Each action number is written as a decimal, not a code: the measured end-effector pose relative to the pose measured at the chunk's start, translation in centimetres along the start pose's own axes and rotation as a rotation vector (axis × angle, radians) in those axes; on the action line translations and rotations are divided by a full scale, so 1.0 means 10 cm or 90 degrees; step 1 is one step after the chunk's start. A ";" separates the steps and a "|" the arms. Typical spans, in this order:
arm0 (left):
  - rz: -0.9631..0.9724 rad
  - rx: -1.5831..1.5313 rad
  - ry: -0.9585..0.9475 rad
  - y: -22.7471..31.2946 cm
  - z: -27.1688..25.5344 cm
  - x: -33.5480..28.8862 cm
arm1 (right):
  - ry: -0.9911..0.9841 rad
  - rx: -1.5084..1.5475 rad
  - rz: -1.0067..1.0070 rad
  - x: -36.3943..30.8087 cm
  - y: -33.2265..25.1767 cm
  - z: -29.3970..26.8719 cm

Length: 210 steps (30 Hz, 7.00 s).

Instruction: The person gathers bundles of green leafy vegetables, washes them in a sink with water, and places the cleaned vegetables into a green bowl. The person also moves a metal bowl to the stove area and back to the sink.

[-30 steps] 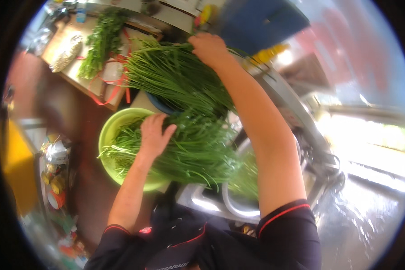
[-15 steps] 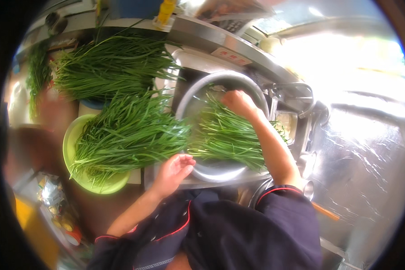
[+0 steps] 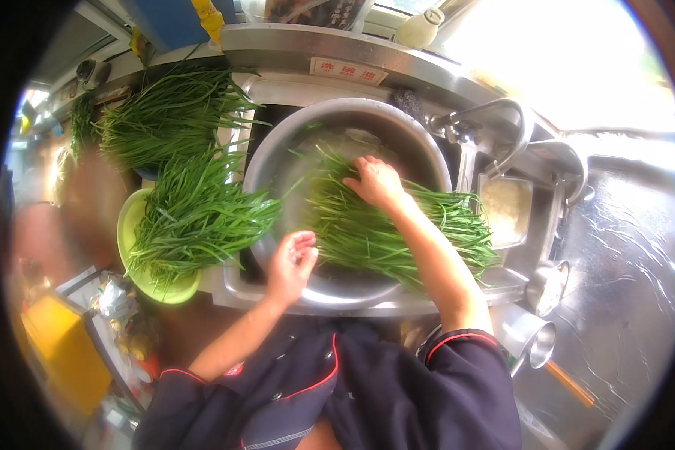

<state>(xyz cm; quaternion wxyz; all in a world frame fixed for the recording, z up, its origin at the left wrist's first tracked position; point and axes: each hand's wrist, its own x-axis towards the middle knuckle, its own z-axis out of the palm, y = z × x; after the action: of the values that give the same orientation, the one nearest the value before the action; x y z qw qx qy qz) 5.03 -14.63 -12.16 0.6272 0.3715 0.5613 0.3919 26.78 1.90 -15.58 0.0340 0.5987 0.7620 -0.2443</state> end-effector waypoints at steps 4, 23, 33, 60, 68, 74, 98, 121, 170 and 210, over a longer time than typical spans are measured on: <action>-0.153 -0.093 0.058 -0.15 0.12 -0.02 | 0.080 -0.067 -0.044 -0.05 0.05 -0.06; -0.342 -0.748 0.055 -0.59 0.88 0.81 | -0.075 0.072 0.080 -0.24 -0.36 -0.07; -0.384 -0.527 0.101 -0.80 0.64 0.86 | 0.245 -0.047 0.003 0.25 -0.34 -0.15; -0.407 -0.384 0.172 -0.61 0.12 0.20 | 0.352 0.039 -0.050 0.84 -0.43 0.50; -0.454 -0.423 0.212 -0.61 0.20 0.22 | 0.307 0.752 0.133 -0.30 -0.33 -0.74; -0.461 -0.383 0.212 -0.63 0.33 0.21 | 0.105 0.070 0.233 -0.92 0.31 -0.69; 0.183 -0.990 -0.110 -0.52 0.93 1.14 | 0.211 -0.057 -0.077 -0.46 -1.00 0.35; -0.180 -0.713 0.040 -0.62 0.55 1.14 | -0.124 0.204 0.089 0.25 -0.52 0.37; 0.271 0.086 0.017 0.69 1.04 1.00 | 0.536 0.686 -0.010 -0.86 -0.52 -1.47; -0.180 -0.160 0.074 -0.13 0.77 0.17 | 0.297 0.401 0.095 -1.49 -0.35 -0.86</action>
<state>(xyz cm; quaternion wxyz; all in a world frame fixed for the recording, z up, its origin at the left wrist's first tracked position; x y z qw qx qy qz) 12.89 -13.82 -13.32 0.6840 0.1840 0.5899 0.3877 29.82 -8.47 -1.69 -0.3074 0.6731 0.5915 -0.3203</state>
